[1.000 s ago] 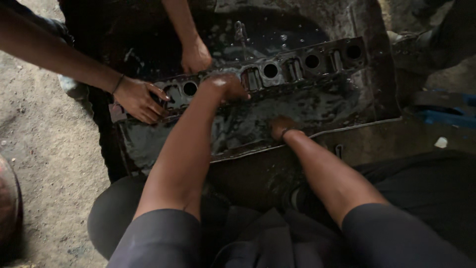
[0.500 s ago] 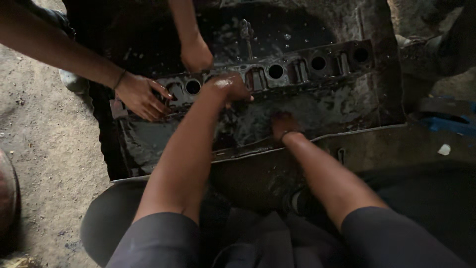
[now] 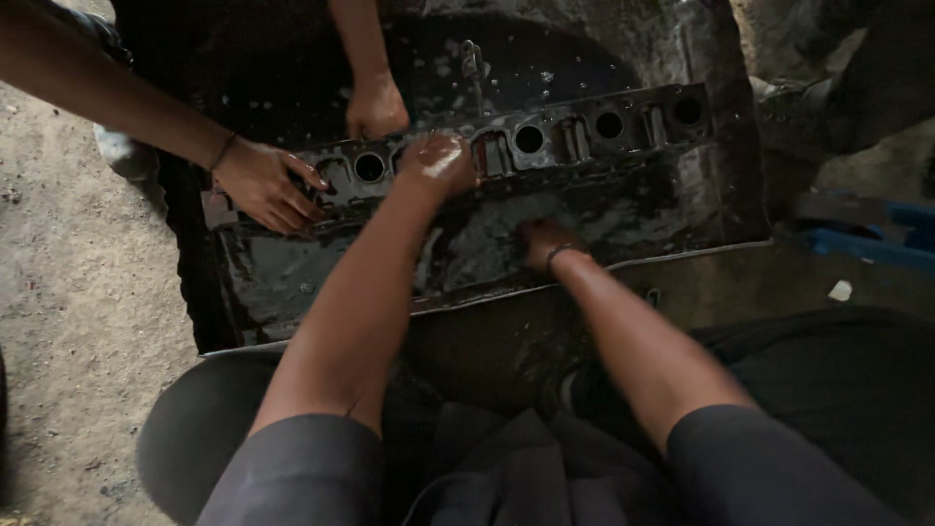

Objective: The person scrubs a large metal engine block with a cloth and water in a shallow metal tray. A second person assists by scrubbing the same part with a brush. The camera wearer repeatedly wets the cloth and scrubs the surface and holes of the engine block.

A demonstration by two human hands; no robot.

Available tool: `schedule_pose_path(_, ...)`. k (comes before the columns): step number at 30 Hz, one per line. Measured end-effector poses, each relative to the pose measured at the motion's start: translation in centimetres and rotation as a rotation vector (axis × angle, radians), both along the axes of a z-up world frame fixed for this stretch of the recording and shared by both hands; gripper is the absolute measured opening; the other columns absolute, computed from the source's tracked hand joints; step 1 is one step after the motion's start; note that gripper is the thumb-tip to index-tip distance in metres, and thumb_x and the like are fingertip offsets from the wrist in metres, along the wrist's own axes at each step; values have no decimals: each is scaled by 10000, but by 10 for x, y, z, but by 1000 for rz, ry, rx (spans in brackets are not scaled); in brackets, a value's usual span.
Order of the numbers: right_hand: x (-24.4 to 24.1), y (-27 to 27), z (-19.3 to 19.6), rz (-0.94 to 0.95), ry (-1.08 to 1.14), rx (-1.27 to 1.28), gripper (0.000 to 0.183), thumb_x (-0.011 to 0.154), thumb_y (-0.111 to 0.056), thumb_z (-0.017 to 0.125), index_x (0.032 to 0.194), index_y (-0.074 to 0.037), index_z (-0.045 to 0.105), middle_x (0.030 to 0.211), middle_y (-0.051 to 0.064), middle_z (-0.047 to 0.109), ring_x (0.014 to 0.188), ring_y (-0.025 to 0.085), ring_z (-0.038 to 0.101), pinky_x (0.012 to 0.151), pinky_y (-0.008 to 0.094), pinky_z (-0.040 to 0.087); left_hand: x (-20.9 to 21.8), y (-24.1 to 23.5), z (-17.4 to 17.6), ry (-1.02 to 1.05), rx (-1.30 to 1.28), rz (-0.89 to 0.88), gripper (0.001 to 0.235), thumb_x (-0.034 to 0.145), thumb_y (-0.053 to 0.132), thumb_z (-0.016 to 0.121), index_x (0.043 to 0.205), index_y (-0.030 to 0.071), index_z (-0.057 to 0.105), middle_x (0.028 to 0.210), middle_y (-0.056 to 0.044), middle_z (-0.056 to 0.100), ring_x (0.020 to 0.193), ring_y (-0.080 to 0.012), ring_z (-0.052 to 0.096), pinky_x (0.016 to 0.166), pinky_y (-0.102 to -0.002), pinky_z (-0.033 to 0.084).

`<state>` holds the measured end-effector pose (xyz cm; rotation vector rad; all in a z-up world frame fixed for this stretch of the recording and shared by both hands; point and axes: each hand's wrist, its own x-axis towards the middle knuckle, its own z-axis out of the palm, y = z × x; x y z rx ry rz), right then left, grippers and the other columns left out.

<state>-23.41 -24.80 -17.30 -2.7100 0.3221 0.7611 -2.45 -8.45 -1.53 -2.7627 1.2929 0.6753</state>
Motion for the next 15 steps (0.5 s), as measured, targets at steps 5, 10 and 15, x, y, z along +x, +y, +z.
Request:
schedule_pose_path(5,6,17,-6,106,154,-22,576,761,-315,733,1304,-139,653,1355,199,632,1243,392,612,1037,517,491,-18,3,-2,-170,-248,169,453,725,439,772,1028,102,781,1128,-161,749,1062,-384,706,861,-538,552)
schedule_pose_path(10,28,-1,-59,161,129,13,421,866,-274,624,1241,-120,735,1329,208,688,1200,402,671,1037,509,521,-17,2,68,324,56,262,492,879,492,754,1090,48,751,1107,-142,755,949,-314,717,816,-440,558)
schedule_pose_path(15,28,-8,-41,-177,-106,-125,523,814,-359,685,1271,-107,660,1351,245,611,1166,442,592,963,555,468,-15,-2,94,641,123,373,462,860,454,736,1077,47,726,1052,-132,759,668,-262,705,593,-423,569)
